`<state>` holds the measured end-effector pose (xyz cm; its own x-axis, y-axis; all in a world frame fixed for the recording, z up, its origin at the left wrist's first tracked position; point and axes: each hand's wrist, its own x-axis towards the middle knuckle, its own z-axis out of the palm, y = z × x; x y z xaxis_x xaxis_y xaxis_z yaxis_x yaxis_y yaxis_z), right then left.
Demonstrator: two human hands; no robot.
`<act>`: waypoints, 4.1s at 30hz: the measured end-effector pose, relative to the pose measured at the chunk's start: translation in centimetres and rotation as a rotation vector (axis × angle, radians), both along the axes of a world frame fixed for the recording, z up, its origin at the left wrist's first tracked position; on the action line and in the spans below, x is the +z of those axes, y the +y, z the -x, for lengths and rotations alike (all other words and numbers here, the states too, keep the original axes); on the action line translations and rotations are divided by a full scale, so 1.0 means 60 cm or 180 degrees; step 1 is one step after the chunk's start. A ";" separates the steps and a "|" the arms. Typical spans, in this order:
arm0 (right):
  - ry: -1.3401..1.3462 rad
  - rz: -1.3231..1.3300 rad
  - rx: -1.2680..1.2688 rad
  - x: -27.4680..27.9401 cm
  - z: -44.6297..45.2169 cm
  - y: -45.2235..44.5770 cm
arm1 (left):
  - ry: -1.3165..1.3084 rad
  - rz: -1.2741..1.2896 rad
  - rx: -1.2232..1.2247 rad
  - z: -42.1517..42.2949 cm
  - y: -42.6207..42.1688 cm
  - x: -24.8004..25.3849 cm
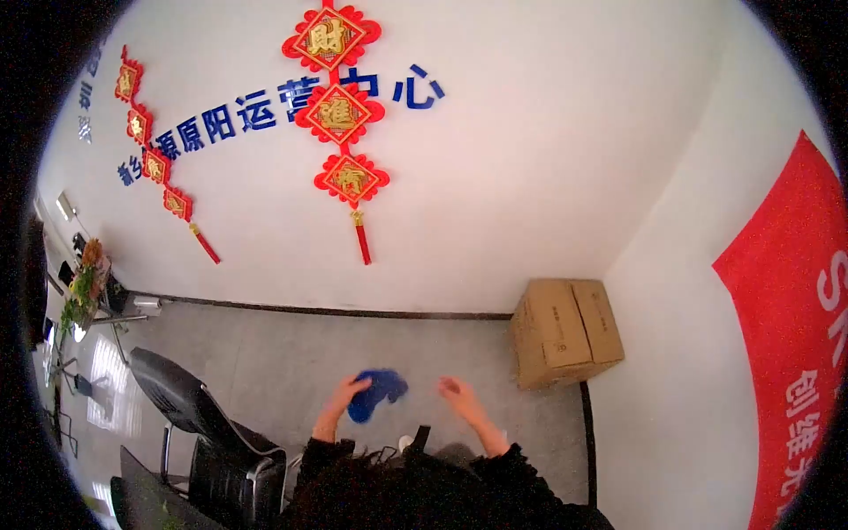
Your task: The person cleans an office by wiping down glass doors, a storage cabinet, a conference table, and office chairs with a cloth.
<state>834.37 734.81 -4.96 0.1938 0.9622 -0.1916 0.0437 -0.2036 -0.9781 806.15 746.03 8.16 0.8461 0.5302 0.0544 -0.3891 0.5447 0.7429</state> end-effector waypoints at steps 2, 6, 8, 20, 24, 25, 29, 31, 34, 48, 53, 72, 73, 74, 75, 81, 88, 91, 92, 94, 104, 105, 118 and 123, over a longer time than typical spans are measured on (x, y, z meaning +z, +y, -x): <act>0.0417 0.0169 -0.0150 0.042 -0.012 0.035 | 0.2085 -0.0190 0.0899 -0.009 0.079 -0.014; 0.1172 0.0567 -0.0173 0.163 0.014 0.156 | 0.1958 -0.0506 0.1284 -0.068 0.209 -0.096; 0.1896 0.0530 -0.0076 0.117 0.014 0.242 | 0.1926 -0.0380 0.1176 -0.115 0.252 -0.087; 0.0430 0.0410 0.1891 0.266 0.010 0.681 | 0.1923 -0.0201 0.2475 -0.083 0.478 0.004; -0.0029 0.0483 0.2167 0.192 0.089 0.814 | 0.2249 0.0224 0.3264 0.014 0.526 0.021; -0.0106 0.0470 0.2355 0.173 0.115 0.844 | 0.2325 0.0219 0.3362 0.044 0.536 0.005; 0.0137 0.0656 0.2670 0.137 0.241 0.948 | 0.2190 0.0509 0.3796 0.140 0.565 -0.004; 0.0428 0.0842 0.3073 0.178 0.309 1.008 | 0.2331 0.0629 0.3963 0.214 0.581 -0.050; 0.0465 0.0616 0.3226 0.175 0.446 1.095 | 0.2056 0.0825 0.4213 0.325 0.606 -0.045; -0.0213 -0.0536 0.3742 0.257 1.087 1.347 | 0.1902 0.0602 0.5467 0.794 0.858 0.021; -0.0768 -0.1460 0.4046 0.235 1.302 1.399 | 0.2664 0.0303 0.5321 0.934 0.973 -0.013; 0.0970 0.1801 0.5537 0.261 2.129 1.581 | 0.1540 0.1744 0.8522 1.581 0.928 0.008; 0.0926 0.1600 0.5358 0.262 2.174 1.581 | 0.1487 0.1760 0.8647 1.628 0.906 0.002; 0.0860 0.1586 0.5368 0.257 2.221 1.587 | 0.1431 0.1832 0.8738 1.667 0.887 -0.004; 0.0844 0.1371 0.5292 0.250 2.280 1.602 | 0.1243 0.1893 0.8902 1.716 0.879 0.000; 0.0660 -0.0131 0.4985 0.325 2.600 1.631 | 0.1313 0.1350 0.8836 2.069 0.845 0.026; 0.0971 -0.0524 0.4869 0.272 2.899 1.615 | 0.1558 0.1080 0.7918 2.423 0.940 0.095; 0.0545 0.0610 0.5409 0.219 3.042 1.606 | 0.2087 0.1227 0.7653 2.571 0.955 0.037; 0.0575 0.0647 0.5471 0.212 3.093 1.605 | 0.2133 0.1271 0.7705 2.614 0.954 0.025; 0.0846 0.0707 0.5694 0.227 3.202 1.599 | 0.2163 0.1694 0.7830 2.700 0.950 0.013; 0.1029 0.0351 0.7306 0.351 3.683 1.513 | 0.1861 0.2593 0.8066 3.065 0.937 -0.061; 0.1197 0.0363 0.7323 0.348 3.725 1.496 | 0.1885 0.2843 0.7908 3.108 0.937 -0.071; 0.0738 0.0465 0.7193 0.328 4.365 1.331 | 0.1714 0.3014 0.8230 3.739 0.702 -0.127; 0.0767 0.0011 0.6590 0.326 4.614 1.343 | 0.2917 0.2071 0.8821 4.018 0.628 0.045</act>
